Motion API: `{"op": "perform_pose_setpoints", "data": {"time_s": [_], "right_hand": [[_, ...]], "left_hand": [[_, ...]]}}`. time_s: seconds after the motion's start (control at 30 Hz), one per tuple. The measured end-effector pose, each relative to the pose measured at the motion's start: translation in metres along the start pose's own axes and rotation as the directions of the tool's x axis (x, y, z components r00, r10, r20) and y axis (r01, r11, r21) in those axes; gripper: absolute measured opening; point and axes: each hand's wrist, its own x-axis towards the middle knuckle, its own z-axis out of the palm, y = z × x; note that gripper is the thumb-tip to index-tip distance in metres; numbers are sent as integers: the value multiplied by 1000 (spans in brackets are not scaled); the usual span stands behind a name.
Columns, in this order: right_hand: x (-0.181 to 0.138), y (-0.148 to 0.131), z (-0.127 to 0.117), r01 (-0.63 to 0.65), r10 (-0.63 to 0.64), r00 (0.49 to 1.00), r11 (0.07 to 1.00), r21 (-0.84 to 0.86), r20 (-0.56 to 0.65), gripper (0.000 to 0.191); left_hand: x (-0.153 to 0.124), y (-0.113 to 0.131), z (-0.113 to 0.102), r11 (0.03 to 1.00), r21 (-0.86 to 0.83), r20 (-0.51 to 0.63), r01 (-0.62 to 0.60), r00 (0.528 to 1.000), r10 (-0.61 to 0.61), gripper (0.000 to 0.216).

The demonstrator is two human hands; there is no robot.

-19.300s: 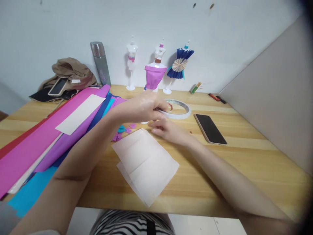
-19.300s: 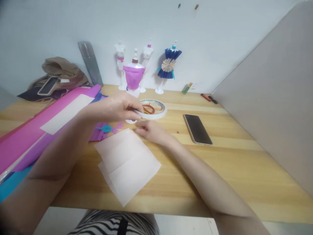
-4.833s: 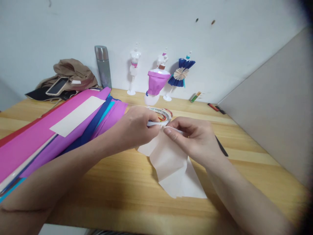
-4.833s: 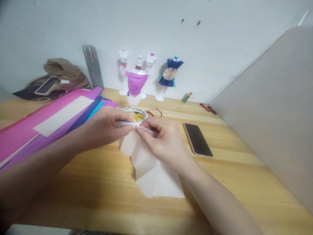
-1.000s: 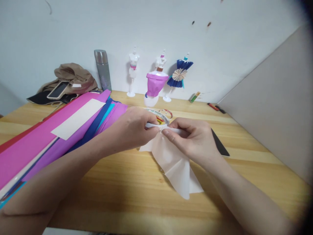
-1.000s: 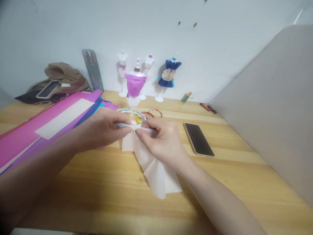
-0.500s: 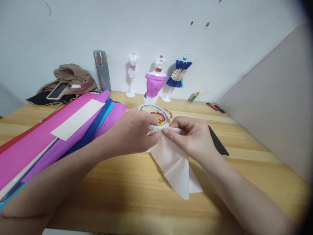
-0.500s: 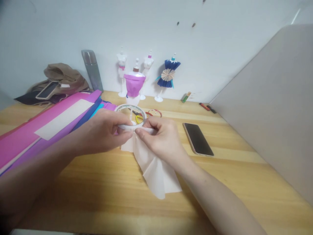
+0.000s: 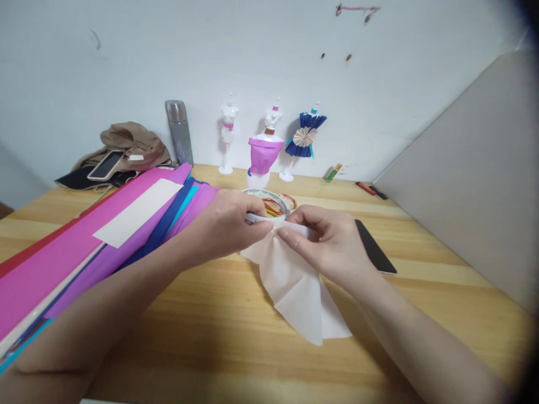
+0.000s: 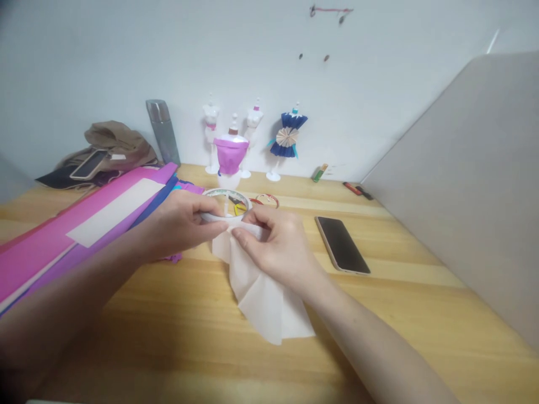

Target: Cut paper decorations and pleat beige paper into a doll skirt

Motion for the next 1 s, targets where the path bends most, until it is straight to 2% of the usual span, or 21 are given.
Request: {"op": "perform_pose_setpoints", "data": {"time_s": [0.17, 0.7, 0.8, 0.9, 1.0], "right_hand": [[0, 0, 0, 20, -19, 1000, 1000, 14, -22, 23], [2, 5, 2, 14, -15, 1000, 997, 74, 10, 19], [3, 8, 2, 6, -6, 1000, 998, 67, 1, 20], [4, 11, 0, 10, -10, 1000, 999, 34, 7, 19], [4, 12, -3, 68, -67, 997, 997, -30, 42, 17]], "left_hand": [[3, -2, -2, 1000, 11, 8, 9, 1000, -9, 23], [4, -2, -1, 998, -11, 28, 67, 997, -66, 23], [6, 0, -3, 984, -47, 74, 171, 983, -167, 22], [6, 3, -7, 944, -72, 185, 322, 934, -305, 24], [7, 5, -11, 910, -77, 263, 406, 889, -375, 25]]}}
